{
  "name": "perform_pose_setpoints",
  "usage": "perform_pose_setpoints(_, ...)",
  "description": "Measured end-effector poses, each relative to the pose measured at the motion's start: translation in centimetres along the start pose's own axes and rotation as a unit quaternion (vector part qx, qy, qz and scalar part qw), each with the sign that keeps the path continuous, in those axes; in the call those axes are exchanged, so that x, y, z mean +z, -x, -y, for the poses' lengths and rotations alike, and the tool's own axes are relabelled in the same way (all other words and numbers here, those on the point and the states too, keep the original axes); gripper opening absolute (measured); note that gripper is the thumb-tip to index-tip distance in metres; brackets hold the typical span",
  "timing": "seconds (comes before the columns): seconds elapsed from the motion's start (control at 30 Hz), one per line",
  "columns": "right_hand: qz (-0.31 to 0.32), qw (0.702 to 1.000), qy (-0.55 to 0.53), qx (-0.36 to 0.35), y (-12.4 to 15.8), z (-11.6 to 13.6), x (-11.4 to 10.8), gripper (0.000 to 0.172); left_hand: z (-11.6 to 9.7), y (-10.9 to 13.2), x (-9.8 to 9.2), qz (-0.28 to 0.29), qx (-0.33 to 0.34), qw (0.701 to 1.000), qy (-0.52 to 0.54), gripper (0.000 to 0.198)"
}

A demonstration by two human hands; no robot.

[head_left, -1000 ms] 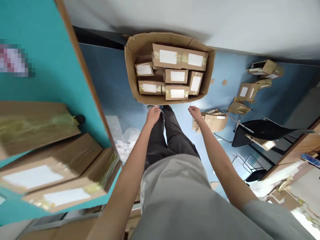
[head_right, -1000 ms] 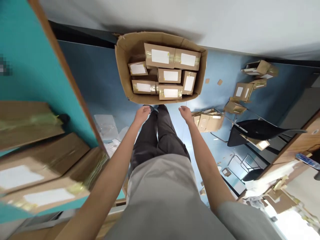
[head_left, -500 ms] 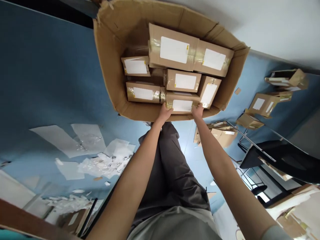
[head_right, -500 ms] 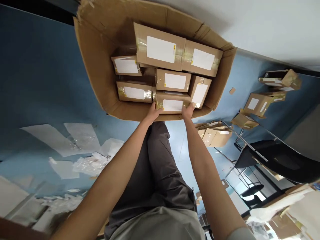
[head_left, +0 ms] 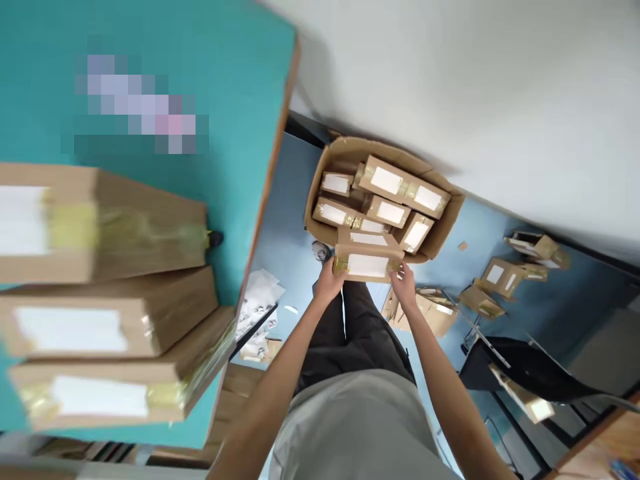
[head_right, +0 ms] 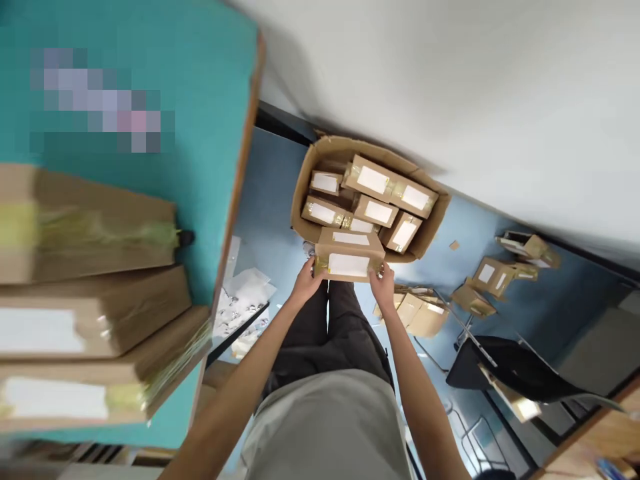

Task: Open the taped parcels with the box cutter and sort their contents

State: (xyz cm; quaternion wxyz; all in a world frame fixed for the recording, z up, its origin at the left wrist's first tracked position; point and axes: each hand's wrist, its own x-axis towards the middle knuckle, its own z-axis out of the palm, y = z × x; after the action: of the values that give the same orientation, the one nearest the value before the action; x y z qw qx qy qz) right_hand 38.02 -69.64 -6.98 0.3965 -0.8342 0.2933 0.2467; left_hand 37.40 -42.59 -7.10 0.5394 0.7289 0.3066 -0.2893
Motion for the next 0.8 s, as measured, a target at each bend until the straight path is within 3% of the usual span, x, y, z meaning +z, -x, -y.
perform_pose_setpoints(0.17, -0.002, 0.998, 0.001, -0.058, 4.5, 8.1, -6.5, 0.08, -6.5, 9.1, -3.2, -0.093, 0.058, 0.993, 0.041, 0.061)
perform_pose_setpoints(0.3, -0.015, 0.988, 0.019, -0.153, 6.1, 16.3, -11.2, 0.073, -12.5, 15.9, -5.5, -0.169, 0.149, 0.972, 0.067, 0.062)
perform_pose_setpoints(0.4, -0.028, 0.974, 0.001, -0.224, 7.8, 22.9, -13.6, 0.066, -16.4, 21.1, -8.1, -0.228, 0.207, 0.948, 0.08, 0.06)
perform_pose_setpoints(0.5, -0.009, 0.959, -0.021, -0.284, 10.8, 29.2, -14.4, 0.061, -19.0, 26.1, -11.5, -0.309, 0.255, 0.912, 0.082, 0.055)
perform_pose_setpoints(0.63, 0.09, 0.924, -0.026, -0.371, 17.1, 35.6, -13.3, 0.051, -19.2, 32.1, -17.3, -0.448, 0.282, 0.844, 0.089, 0.047)
perform_pose_setpoints(0.7, 0.174, 0.897, -0.021, -0.406, 21.1, 37.6, -12.0, 0.047, -17.8, 34.9, -20.5, -0.517, 0.27, 0.808, 0.084, 0.044)
perform_pose_setpoints(0.8, 0.323, 0.849, 0.0, -0.418, 27.6, 38.9, -9.2, 0.046, -13.9, 39.5, -25.3, -0.624, 0.233, 0.743, 0.061, 0.041)
